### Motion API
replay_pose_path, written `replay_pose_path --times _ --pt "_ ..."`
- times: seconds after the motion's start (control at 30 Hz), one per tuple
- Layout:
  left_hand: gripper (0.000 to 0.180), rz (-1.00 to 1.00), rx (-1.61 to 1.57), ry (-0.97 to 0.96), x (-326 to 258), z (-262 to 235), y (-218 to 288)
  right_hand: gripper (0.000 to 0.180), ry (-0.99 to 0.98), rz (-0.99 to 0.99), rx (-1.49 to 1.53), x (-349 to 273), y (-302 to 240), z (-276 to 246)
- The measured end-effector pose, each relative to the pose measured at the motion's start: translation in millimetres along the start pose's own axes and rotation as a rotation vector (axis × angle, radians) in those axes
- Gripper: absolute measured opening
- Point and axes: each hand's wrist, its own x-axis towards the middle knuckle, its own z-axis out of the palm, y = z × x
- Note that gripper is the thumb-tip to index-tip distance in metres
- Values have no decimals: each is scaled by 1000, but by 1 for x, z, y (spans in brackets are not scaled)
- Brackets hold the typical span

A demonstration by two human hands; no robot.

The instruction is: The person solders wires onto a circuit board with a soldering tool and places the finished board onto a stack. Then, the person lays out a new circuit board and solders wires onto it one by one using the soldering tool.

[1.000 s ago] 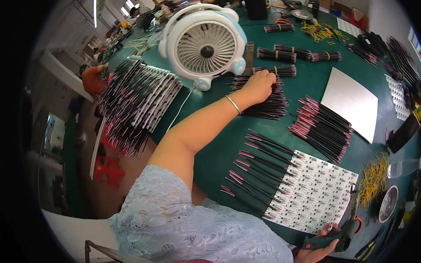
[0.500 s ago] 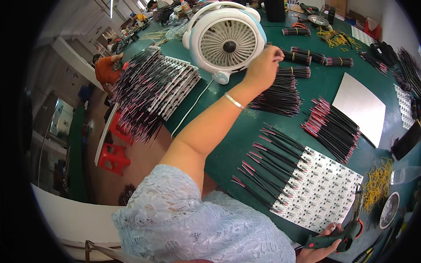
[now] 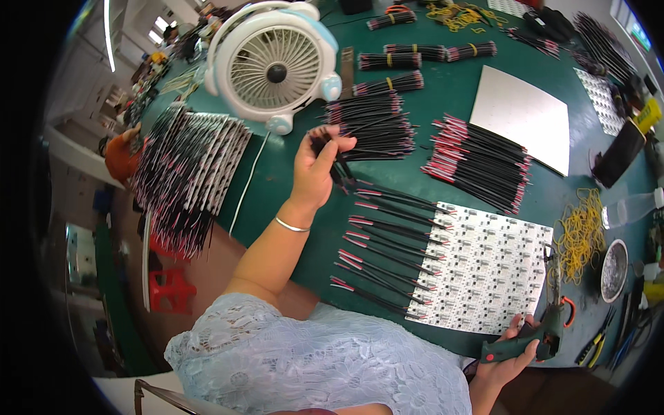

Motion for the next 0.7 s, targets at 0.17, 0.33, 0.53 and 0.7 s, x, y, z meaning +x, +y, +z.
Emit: replay_pose_path --times 0.17,0.33,0.53,0.7 --pt "13 -53 -94 -34 7 13 -10 48 118 -63 -34 -1 -15 8" --pt "18 164 543 -375 13 57 37 55 0 -209 -189 13 -47 28" --pt "33 391 899 -863 -4 110 12 58 -218 -61 -360 16 -40 46" --pt "23 379 951 -890 -10 116 -6 64 -12 231 -362 11 -21 65"
